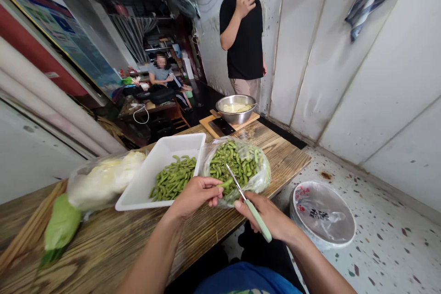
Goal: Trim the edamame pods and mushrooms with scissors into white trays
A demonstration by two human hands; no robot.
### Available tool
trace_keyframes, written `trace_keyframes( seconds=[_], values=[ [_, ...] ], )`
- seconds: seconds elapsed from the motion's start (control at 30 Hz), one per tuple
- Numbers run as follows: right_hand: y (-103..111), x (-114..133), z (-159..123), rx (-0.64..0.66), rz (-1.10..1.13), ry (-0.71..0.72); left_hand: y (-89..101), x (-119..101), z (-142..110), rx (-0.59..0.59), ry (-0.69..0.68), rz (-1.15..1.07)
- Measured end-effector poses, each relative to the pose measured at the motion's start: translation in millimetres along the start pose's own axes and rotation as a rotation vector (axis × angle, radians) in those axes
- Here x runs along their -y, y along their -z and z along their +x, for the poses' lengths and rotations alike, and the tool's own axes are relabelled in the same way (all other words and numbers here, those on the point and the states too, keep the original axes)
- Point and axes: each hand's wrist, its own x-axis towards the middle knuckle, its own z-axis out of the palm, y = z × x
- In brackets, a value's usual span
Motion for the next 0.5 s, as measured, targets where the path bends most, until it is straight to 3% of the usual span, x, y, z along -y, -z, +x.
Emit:
trace_keyframes(
  seconds=[0.23, 0.5],
  values=[
    [-4, -1, 2, -0.012, 0.059, -0.014, 0.8, 3, 2, -0.037, -0.032, -0.137],
    [-15, 0, 8, -0.061, 0.149, -0.109, -19.2, 15, 12, -0.272, -0.082, -0.458]
  ],
)
